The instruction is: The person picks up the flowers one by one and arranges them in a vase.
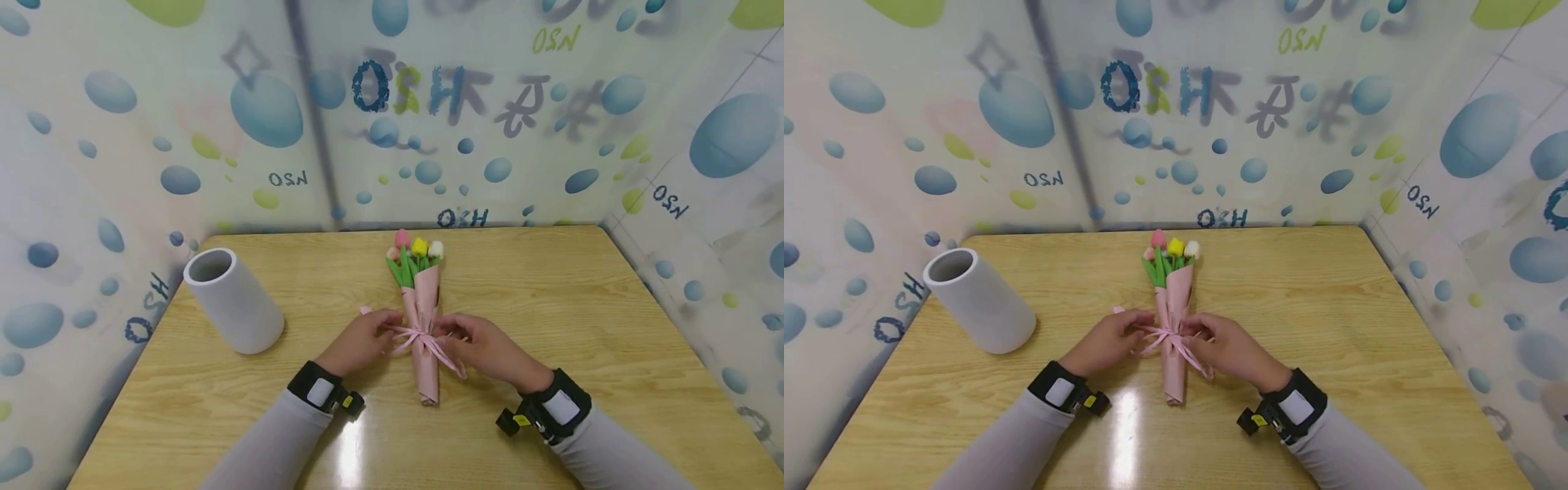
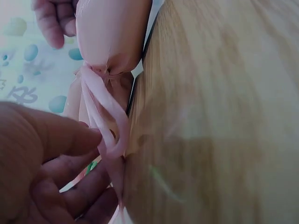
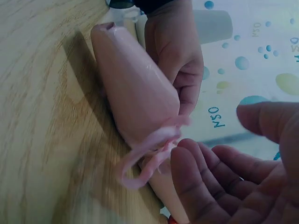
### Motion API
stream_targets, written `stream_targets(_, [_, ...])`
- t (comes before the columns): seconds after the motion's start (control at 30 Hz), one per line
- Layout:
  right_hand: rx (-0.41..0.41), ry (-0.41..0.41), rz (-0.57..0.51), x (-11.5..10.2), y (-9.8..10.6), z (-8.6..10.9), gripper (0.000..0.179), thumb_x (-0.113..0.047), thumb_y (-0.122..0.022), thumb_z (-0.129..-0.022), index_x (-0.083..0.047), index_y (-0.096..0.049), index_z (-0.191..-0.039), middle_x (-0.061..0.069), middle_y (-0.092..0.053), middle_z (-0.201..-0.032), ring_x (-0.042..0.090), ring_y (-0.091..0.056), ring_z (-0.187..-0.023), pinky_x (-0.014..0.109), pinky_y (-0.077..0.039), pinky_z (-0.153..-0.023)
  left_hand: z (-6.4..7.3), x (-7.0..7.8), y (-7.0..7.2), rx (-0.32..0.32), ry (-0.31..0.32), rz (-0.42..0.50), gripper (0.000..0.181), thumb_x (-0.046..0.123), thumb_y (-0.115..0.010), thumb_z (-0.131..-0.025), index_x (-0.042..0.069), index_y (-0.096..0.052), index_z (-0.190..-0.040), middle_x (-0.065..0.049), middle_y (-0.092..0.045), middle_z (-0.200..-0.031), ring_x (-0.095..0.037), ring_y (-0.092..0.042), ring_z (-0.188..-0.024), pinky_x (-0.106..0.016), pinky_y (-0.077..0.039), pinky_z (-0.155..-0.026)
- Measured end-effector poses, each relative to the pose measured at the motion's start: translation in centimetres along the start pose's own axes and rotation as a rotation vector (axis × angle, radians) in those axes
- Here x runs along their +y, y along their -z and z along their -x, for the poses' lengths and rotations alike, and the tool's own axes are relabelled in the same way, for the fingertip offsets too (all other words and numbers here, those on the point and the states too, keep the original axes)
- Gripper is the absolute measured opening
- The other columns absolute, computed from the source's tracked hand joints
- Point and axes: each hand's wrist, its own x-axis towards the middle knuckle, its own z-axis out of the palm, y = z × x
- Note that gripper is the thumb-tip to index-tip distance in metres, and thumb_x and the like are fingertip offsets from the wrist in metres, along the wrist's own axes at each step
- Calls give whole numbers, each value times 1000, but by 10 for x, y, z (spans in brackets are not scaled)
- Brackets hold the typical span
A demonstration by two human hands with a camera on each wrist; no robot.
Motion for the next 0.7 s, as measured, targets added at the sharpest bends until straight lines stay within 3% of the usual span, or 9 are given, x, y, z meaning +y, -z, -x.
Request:
stream_targets(0.3, [21,9,67,11,3,-3,33,-18,-63,-103,-1,-66,-131,9,-72,-114,18,-66,-99,27,-55,-82,-1,1,-3,3,-17,-88,28,5,-66,-99,5,-72,-126,-8,-76,-117,-19,-69,-108,-41,-56,-95])
stream_targets(0.5, [44,55,68,2,-3,1,22,-17,-67,-102,-7,-72,-120,5,-72,-108,14,-65,-97,28,-55,-80,-1,4,-3,6,-22,-114,17,11,-66,-100,10,-77,-114,-2,-76,-112,-13,-66,-99,-35,-55,-89])
stream_targets(0.7, [63,128,146,-11,-16,8,15,-16,-72,-98,-12,-73,-112,-1,-70,-103,7,-63,-92,25,-55,-78,-1,6,-3,13,-26,-132,13,15,-67,-101,14,-77,-107,3,-75,-102,-10,-62,-88,-30,-53,-82])
